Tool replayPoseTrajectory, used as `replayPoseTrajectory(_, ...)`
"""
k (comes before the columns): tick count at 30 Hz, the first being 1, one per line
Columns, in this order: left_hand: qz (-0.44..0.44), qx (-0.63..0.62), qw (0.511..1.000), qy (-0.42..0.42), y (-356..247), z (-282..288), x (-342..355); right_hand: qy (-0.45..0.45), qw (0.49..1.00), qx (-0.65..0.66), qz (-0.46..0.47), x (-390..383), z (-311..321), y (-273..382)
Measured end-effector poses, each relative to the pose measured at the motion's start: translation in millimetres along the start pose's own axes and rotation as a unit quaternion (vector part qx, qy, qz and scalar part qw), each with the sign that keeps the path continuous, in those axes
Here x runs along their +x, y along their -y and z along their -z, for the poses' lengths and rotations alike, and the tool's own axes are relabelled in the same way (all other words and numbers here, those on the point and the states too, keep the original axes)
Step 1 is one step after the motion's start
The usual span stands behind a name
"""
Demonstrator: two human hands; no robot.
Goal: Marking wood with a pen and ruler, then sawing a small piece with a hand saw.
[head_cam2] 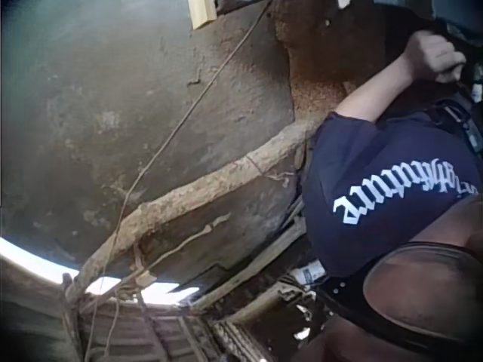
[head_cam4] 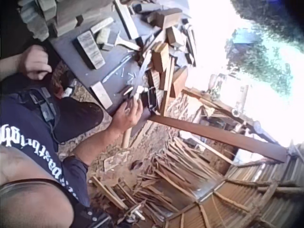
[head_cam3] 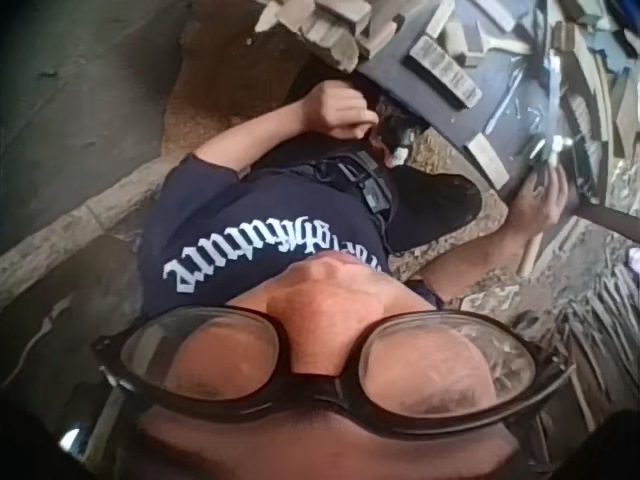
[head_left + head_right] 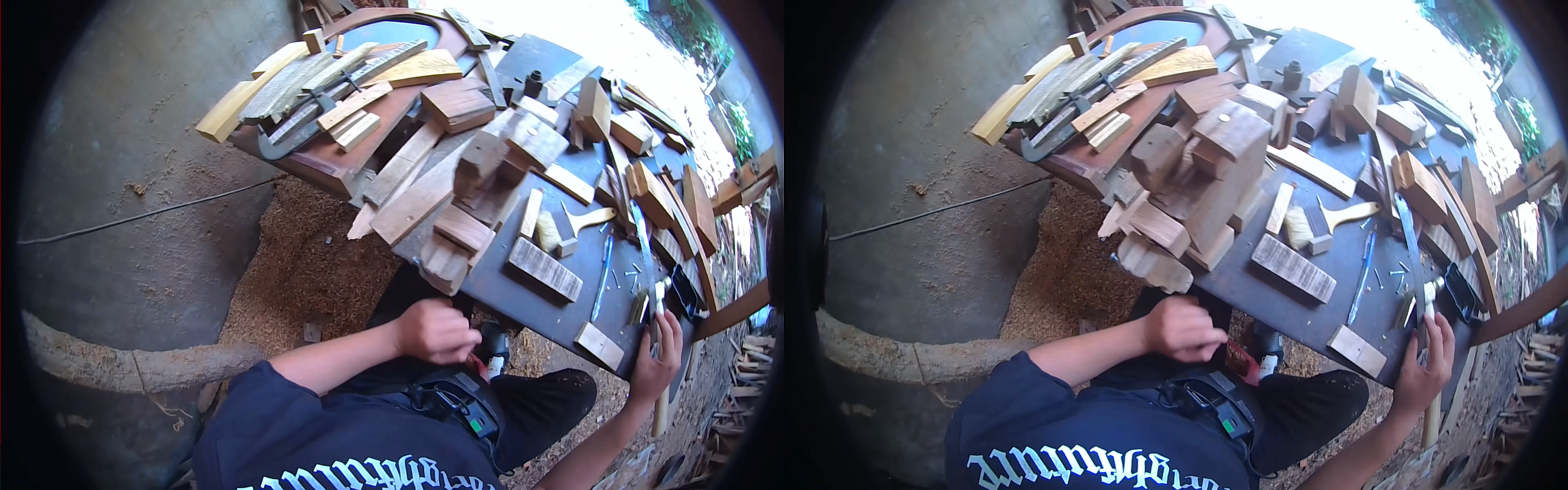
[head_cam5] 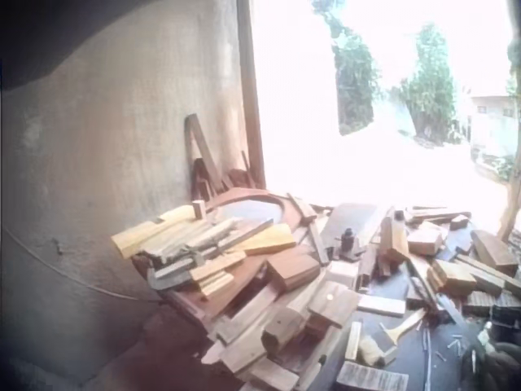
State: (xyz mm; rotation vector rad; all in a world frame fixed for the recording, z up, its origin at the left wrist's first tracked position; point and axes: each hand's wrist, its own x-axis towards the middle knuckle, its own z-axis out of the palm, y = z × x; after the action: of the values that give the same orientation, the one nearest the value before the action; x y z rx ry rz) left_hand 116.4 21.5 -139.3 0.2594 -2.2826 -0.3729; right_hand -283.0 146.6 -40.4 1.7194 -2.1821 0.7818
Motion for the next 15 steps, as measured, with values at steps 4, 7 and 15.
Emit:
replayPoseTrajectory(4,0.007,0.089,0.97,-0.225,-31.8,40.2,3.9,0.006,0.999,0.052,0.014,17.7,-14.2,1.3)
replayPoseTrajectory(7,0.151,0.114,0.931,-0.313,-9.5,43.1,12.8,-0.006,0.998,0.053,0.019,26.8,-22.4,3.7)
replayPoseTrajectory(15,0.374,0.174,0.911,-0.007,23.1,60.2,35.2,-0.011,0.999,0.045,0.018,42.0,-31.5,20.6)
